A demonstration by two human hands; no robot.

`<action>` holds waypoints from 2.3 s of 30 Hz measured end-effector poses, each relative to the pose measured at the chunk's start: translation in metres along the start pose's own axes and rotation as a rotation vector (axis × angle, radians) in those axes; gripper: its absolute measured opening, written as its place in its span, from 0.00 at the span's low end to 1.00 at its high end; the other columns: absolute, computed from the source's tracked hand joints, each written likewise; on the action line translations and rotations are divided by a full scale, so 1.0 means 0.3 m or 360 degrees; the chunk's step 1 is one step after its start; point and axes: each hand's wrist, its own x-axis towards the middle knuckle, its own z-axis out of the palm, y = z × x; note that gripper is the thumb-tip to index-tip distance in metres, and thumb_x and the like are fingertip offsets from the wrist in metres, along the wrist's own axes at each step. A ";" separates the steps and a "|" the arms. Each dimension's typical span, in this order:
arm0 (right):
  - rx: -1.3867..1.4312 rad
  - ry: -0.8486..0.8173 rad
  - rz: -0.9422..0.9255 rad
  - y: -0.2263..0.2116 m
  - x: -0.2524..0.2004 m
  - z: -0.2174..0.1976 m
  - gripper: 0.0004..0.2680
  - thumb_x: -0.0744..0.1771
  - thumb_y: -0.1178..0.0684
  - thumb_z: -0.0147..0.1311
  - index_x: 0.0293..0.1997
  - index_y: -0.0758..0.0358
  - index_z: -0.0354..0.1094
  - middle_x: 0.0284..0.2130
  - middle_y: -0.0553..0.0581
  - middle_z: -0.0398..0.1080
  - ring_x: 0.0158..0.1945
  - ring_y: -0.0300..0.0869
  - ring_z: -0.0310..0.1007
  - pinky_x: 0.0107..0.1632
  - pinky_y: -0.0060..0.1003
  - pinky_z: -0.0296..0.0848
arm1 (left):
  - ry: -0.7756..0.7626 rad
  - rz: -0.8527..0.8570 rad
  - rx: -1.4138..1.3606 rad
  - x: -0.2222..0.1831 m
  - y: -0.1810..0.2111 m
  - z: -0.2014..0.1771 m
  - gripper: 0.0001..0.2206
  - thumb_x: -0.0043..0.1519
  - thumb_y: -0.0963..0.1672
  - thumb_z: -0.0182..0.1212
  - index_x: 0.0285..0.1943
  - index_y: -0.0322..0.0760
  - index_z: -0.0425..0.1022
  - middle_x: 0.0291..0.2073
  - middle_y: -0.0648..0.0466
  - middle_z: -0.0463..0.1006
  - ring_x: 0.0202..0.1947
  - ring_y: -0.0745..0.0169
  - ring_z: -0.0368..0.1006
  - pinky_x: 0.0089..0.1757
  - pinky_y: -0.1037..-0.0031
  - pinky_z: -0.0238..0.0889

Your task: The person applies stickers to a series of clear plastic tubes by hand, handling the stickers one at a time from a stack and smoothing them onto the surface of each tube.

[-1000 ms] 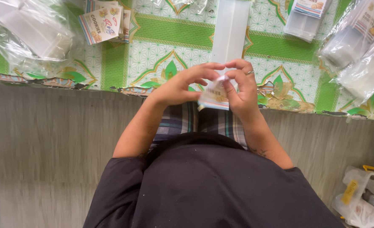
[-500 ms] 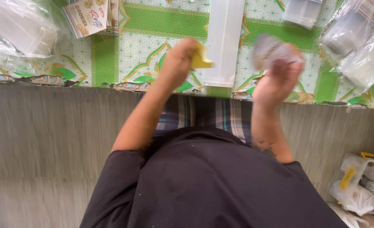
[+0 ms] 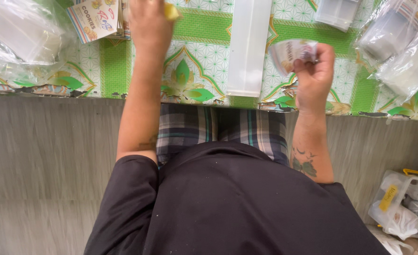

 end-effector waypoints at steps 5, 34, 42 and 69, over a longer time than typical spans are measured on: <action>-0.0567 -0.0273 -0.0130 -0.004 0.041 0.069 0.10 0.72 0.62 0.61 0.55 0.66 0.60 0.46 0.51 0.70 0.50 0.36 0.73 0.54 0.32 0.76 | -0.0104 0.0423 -0.0359 -0.136 0.309 -0.120 0.41 0.55 0.59 0.81 0.74 0.48 0.67 0.70 0.28 0.44 0.70 0.24 0.37 0.63 0.37 0.37; -0.0100 -0.0343 -0.0047 0.098 0.095 0.132 0.07 0.75 0.65 0.58 0.52 0.64 0.61 0.43 0.53 0.69 0.44 0.32 0.67 0.52 0.29 0.71 | -0.0239 0.0196 -0.1244 -0.178 0.409 -0.120 0.08 0.66 0.44 0.73 0.45 0.42 0.76 0.56 0.54 0.68 0.59 0.54 0.64 0.61 0.61 0.58; -0.0533 -0.0247 -0.0014 -0.076 0.118 0.199 0.20 0.66 0.58 0.66 0.59 0.60 0.54 0.47 0.56 0.74 0.46 0.36 0.76 0.52 0.31 0.77 | -0.0184 0.0253 -0.1210 -0.130 0.487 -0.213 0.08 0.58 0.42 0.75 0.36 0.39 0.77 0.50 0.53 0.65 0.47 0.55 0.61 0.52 0.64 0.58; -0.1911 -0.0125 -0.0193 0.172 0.016 0.160 0.14 0.66 0.51 0.72 0.46 0.61 0.65 0.69 0.65 0.49 0.69 0.61 0.51 0.65 0.60 0.56 | -0.0042 0.0176 -0.0459 -0.253 0.483 0.018 0.16 0.53 0.47 0.74 0.44 0.40 0.74 0.54 0.52 0.60 0.58 0.52 0.57 0.53 0.52 0.47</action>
